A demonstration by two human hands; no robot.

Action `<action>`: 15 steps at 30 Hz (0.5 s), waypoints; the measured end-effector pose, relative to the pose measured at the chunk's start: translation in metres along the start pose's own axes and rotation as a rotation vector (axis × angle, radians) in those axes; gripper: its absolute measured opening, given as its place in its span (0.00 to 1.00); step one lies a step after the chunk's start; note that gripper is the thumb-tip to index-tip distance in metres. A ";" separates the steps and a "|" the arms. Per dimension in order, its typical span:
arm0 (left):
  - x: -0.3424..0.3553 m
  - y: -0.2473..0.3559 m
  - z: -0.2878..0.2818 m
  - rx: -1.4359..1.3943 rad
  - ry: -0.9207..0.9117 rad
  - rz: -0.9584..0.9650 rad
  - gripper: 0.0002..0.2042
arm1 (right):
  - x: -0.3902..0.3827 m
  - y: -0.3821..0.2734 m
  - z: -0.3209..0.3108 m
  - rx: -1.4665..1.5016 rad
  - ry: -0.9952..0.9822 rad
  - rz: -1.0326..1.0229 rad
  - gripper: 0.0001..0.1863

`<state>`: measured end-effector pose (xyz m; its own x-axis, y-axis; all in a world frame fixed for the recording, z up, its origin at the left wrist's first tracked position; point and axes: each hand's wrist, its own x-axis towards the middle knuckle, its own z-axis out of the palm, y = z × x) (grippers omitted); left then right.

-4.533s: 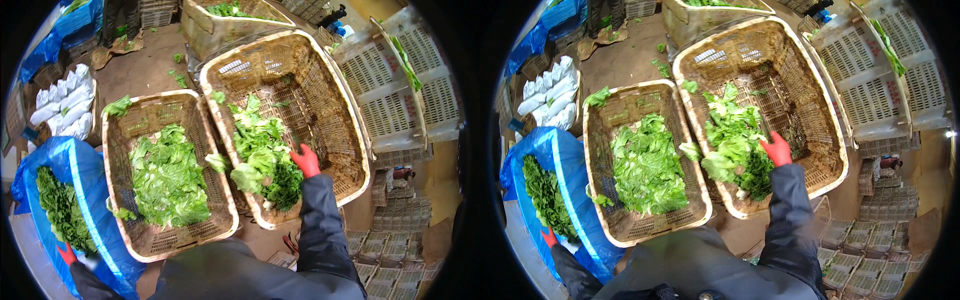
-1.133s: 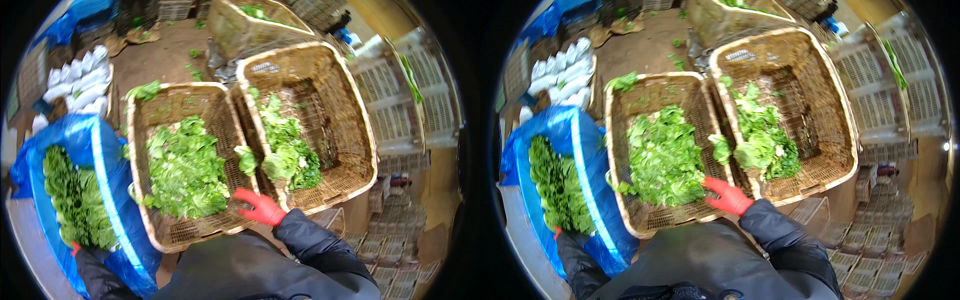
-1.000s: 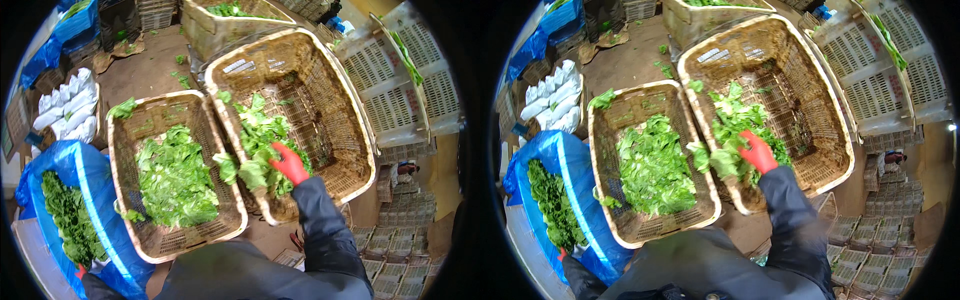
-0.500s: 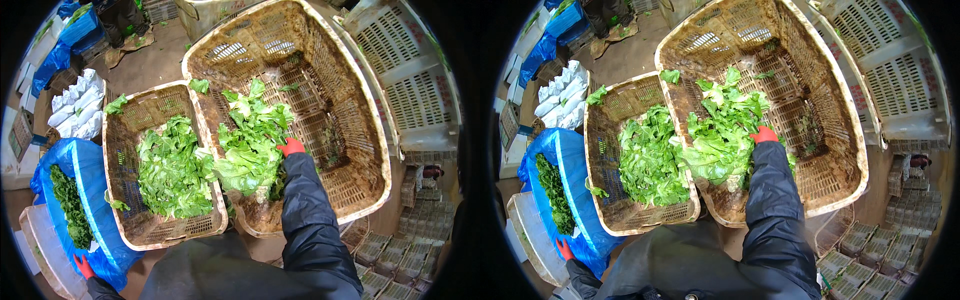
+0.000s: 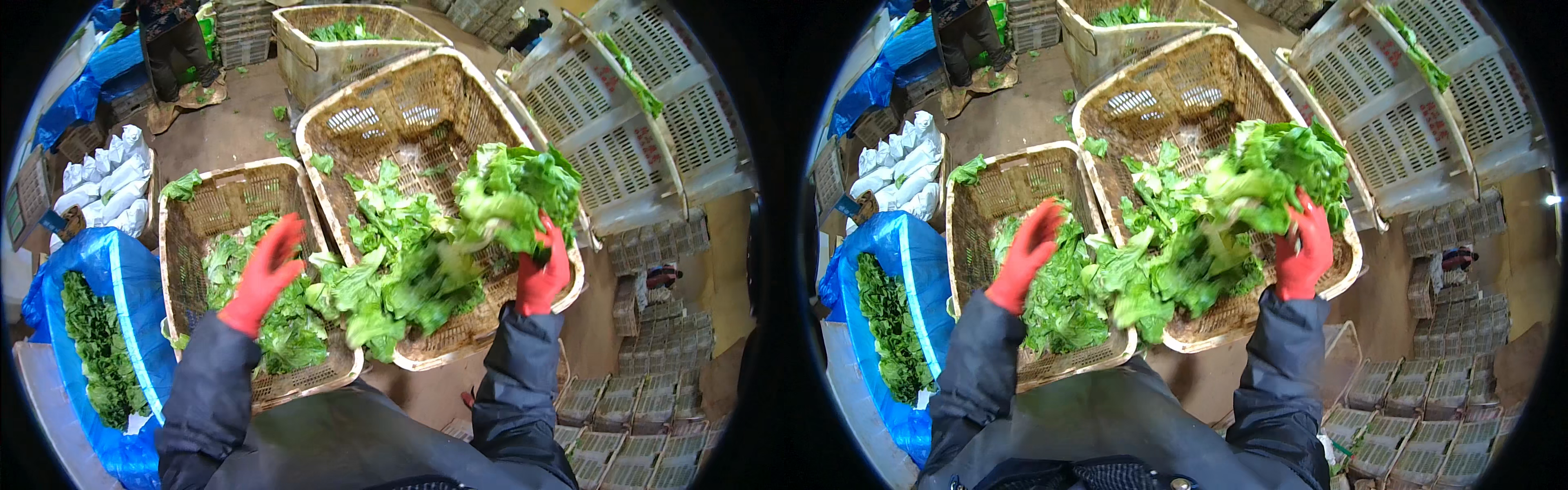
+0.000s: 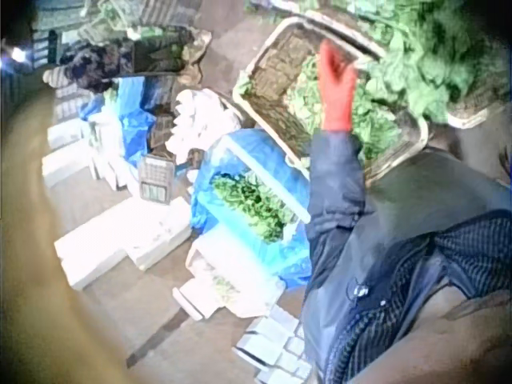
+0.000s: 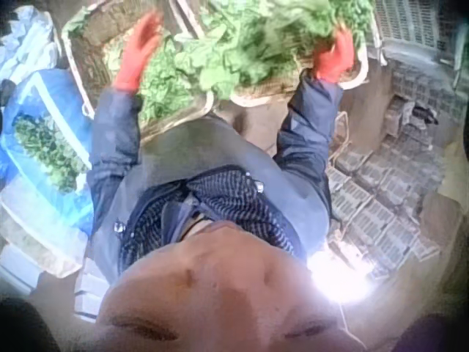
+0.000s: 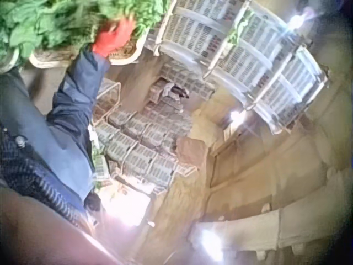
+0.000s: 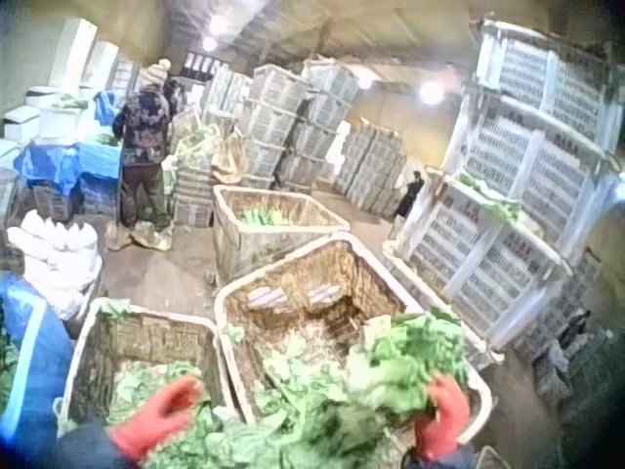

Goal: The person trims lettuce heads using a knife, removing outer leaves and cutting the base. They place the trimmed lettuce into a blue bin and the discarded leaves into a brown basket. The person also stacks and moves baskets of lettuce within the workspace.

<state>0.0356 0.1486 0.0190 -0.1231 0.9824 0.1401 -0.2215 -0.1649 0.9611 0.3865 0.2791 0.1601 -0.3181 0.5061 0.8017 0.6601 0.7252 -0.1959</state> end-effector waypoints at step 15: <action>-0.005 0.034 -0.018 0.138 -0.113 0.211 0.55 | -0.162 -0.109 0.055 1.071 -0.180 1.100 0.17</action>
<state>0.0117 0.1363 0.0467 -0.0423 0.9324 0.3590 -0.0675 -0.3612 0.9301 0.3286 0.1439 0.0203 -0.1457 0.9871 -0.0658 -0.1395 -0.0863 -0.9865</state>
